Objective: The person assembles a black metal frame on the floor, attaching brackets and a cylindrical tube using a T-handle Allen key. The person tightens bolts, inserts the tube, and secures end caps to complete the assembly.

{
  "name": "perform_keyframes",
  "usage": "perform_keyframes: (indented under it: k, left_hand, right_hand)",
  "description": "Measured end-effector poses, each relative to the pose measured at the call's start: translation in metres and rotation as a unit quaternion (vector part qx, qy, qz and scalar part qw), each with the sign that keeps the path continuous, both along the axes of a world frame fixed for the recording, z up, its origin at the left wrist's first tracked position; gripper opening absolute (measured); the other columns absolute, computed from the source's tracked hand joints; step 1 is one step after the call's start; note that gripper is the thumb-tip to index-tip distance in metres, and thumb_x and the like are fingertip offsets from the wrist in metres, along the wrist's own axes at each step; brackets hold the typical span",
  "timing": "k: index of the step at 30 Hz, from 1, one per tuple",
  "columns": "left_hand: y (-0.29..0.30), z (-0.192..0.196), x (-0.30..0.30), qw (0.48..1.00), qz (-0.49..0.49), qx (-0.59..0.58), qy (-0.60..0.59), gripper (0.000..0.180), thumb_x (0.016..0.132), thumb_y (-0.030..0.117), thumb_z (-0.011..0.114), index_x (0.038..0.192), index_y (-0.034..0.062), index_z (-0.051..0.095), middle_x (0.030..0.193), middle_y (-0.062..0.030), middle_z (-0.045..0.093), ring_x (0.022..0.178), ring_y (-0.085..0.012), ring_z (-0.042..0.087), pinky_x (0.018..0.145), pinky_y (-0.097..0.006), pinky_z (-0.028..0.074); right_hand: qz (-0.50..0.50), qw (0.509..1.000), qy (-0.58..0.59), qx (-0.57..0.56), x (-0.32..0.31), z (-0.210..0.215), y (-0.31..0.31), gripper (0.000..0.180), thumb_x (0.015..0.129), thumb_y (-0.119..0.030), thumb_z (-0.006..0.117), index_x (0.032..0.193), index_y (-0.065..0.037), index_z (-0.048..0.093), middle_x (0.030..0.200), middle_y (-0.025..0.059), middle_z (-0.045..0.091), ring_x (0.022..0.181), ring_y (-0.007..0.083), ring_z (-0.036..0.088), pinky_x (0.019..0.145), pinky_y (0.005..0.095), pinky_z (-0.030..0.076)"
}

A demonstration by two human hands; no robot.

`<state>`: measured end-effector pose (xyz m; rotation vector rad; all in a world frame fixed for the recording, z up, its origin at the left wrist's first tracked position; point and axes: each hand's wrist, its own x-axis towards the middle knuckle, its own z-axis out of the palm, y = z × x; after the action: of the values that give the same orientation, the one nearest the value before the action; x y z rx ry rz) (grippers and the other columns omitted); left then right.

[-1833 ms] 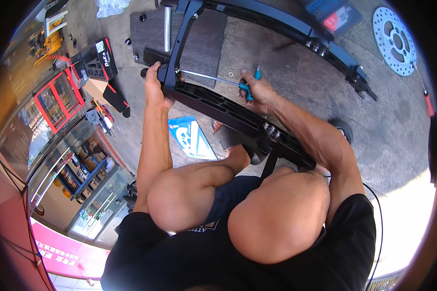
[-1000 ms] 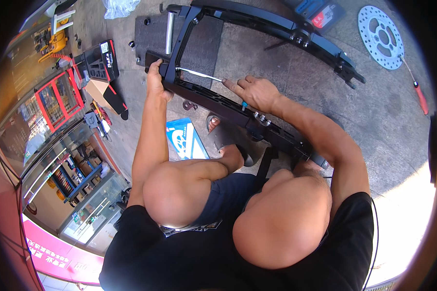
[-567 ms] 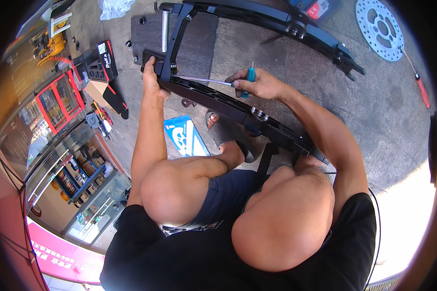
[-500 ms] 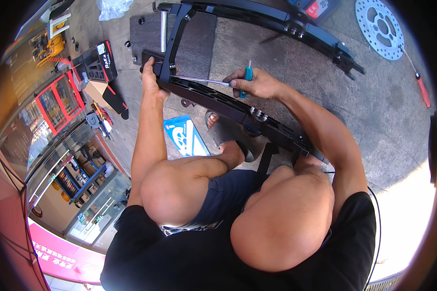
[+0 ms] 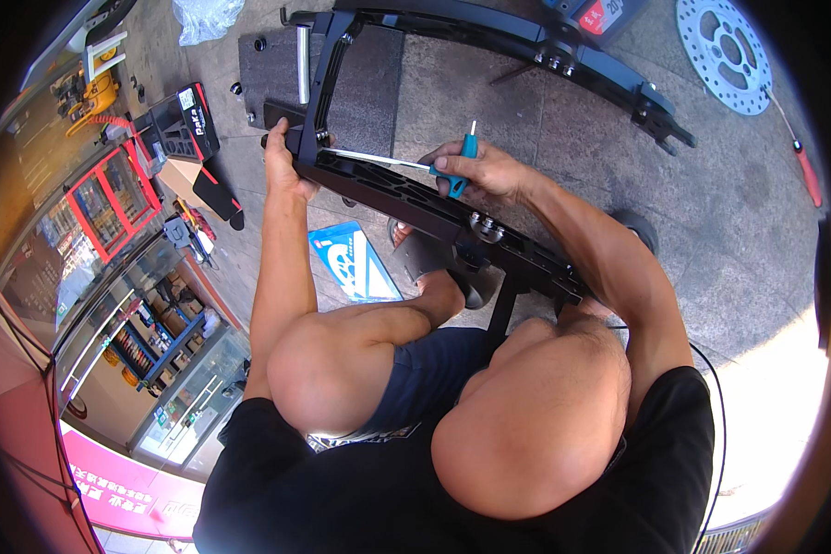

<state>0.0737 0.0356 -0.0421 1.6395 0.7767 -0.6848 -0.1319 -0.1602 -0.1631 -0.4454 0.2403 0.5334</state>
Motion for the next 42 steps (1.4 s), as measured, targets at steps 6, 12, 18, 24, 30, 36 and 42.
perform_keyframes:
  k: [6, 12, 18, 24, 30, 36, 42]
  left_hand:
    - [-0.001, 0.001, -0.001, 1.0, 0.012, -0.006, -0.011, 0.047, 0.09, 0.048, 0.048, 0.103, 0.0032, 0.059, 0.083, -0.016, 0.064, 0.079, -0.0327, 0.062, 0.072, -0.045, 0.053]
    - [-0.002, 0.004, -0.006, 1.0, 0.003, 0.001, -0.004, 0.046, 0.09, 0.045, 0.046, 0.1, 0.0016, 0.059, 0.083, -0.0162, 0.063, 0.08, -0.0319, 0.062, 0.074, -0.045, 0.052]
    - [-0.005, 0.004, -0.012, 1.0, 0.002, -0.013, -0.004, 0.045, 0.091, 0.043, 0.044, 0.098, 0.0006, 0.058, 0.081, -0.0168, 0.061, 0.079, -0.0313, 0.062, 0.074, -0.046, 0.052]
    - [-0.003, 0.005, -0.01, 0.999, -0.023, -0.029, 0.004, 0.046, 0.093, 0.044, 0.045, 0.1, 0.0008, 0.058, 0.083, -0.0175, 0.062, 0.079, -0.0306, 0.062, 0.075, -0.045, 0.052]
    - [0.004, 0.001, -0.014, 0.999, -0.02, -0.039, -0.011, 0.059, 0.092, 0.058, 0.048, 0.104, 0.0018, 0.059, 0.086, -0.0165, 0.063, 0.081, -0.0303, 0.061, 0.077, -0.044, 0.052]
    - [0.01, -0.004, -0.021, 0.996, -0.049, -0.068, -0.006, 0.064, 0.087, 0.065, 0.053, 0.109, 0.0056, 0.062, 0.093, -0.0144, 0.067, 0.079, -0.0276, 0.063, 0.077, -0.044, 0.052]
    - [0.013, -0.025, -0.021, 0.997, -0.017, -0.072, -0.005, 0.054, 0.089, 0.058, 0.057, 0.103, 0.0068, 0.064, 0.089, -0.0108, 0.068, 0.077, -0.0254, 0.064, 0.074, -0.042, 0.052]
  right_hand:
    - [0.053, 0.997, 0.03, 0.04, 0.002, -0.008, -0.003, 0.038, 0.092, -0.026, 0.063, 0.121, -0.002, 0.059, 0.078, 0.0053, 0.064, 0.062, 0.0089, 0.052, 0.05, 0.0246, 0.038]
    - [0.078, 0.988, -0.062, -0.119, 0.009, -0.018, 0.011, 0.035, 0.092, -0.025, 0.063, 0.12, -0.004, 0.061, 0.086, 0.0054, 0.067, 0.076, 0.0154, 0.06, 0.068, 0.032, 0.048]
    - [-0.012, 0.824, -0.325, -0.464, -0.001, -0.007, 0.004, 0.033, 0.091, -0.022, 0.06, 0.121, -0.007, 0.06, 0.092, 0.0133, 0.069, 0.085, 0.0297, 0.066, 0.074, 0.0407, 0.051]
    - [0.054, 0.683, -0.426, -0.591, 0.005, 0.007, -0.01, 0.052, 0.085, -0.019, 0.061, 0.134, -0.008, 0.048, 0.103, 0.017, 0.066, 0.093, 0.0361, 0.064, 0.079, 0.0456, 0.051]
    - [0.112, 0.679, -0.45, -0.569, 0.005, 0.014, -0.022, 0.056, 0.084, -0.016, 0.059, 0.138, -0.01, 0.044, 0.11, 0.0192, 0.063, 0.102, 0.0372, 0.06, 0.088, 0.045, 0.049]
    - [0.084, 0.699, -0.388, -0.595, -0.011, 0.005, -0.019, 0.053, 0.082, -0.011, 0.06, 0.134, -0.006, 0.047, 0.11, 0.0129, 0.063, 0.108, 0.0337, 0.056, 0.087, 0.0417, 0.05]
    - [0.013, 0.653, -0.354, -0.67, -0.03, -0.002, -0.024, 0.05, 0.08, -0.011, 0.059, 0.129, -0.006, 0.051, 0.103, 0.0116, 0.062, 0.1, 0.03, 0.058, 0.084, 0.0392, 0.052]
